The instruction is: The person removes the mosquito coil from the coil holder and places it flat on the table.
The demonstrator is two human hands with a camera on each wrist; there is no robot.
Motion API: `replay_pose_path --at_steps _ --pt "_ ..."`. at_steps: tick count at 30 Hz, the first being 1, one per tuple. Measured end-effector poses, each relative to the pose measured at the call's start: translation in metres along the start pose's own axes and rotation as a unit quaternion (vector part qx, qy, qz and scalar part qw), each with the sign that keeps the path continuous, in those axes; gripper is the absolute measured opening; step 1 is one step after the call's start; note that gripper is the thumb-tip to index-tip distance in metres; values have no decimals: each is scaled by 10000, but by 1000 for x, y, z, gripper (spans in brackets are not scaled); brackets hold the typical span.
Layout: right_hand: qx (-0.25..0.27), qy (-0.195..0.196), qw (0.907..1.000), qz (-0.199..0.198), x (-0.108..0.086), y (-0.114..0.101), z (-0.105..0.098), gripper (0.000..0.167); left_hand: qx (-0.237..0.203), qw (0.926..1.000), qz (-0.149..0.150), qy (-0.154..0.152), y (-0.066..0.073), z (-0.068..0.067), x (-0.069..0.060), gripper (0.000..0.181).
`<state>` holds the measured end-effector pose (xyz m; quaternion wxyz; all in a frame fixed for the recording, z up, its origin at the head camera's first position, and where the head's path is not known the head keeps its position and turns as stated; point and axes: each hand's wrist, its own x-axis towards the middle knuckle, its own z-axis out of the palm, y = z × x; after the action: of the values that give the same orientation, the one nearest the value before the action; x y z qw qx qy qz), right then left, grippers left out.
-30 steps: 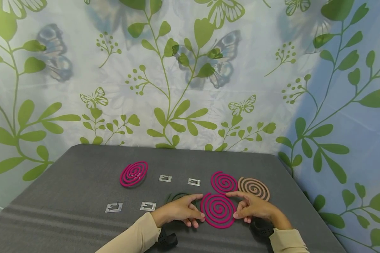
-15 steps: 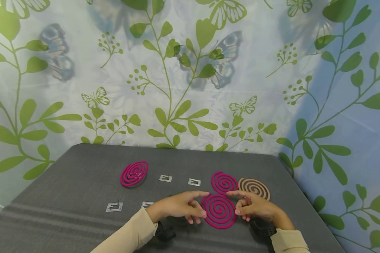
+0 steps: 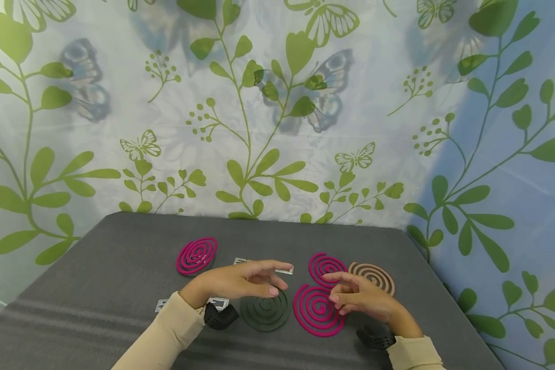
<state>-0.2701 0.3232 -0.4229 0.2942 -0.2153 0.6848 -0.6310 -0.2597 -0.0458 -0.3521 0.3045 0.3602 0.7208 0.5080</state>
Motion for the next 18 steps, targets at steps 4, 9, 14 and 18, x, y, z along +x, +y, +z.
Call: replay_pose_path --at_steps 4,9,14,18 --pt "-320 207 9989 -275 6 -9 13 50 151 9983 482 300 5 -9 -14 56" --pt "-837 565 9933 -563 15 -20 32 51 573 9888 1033 913 4 -14 -29 48" --pt "-1422 948 9807 -954 28 -27 49 50 851 9771 1091 1615 3 -18 -49 41" --pt "-1787 1089 9688 -1326 39 -32 58 44 1186 9609 1334 2119 5 -24 -63 36"
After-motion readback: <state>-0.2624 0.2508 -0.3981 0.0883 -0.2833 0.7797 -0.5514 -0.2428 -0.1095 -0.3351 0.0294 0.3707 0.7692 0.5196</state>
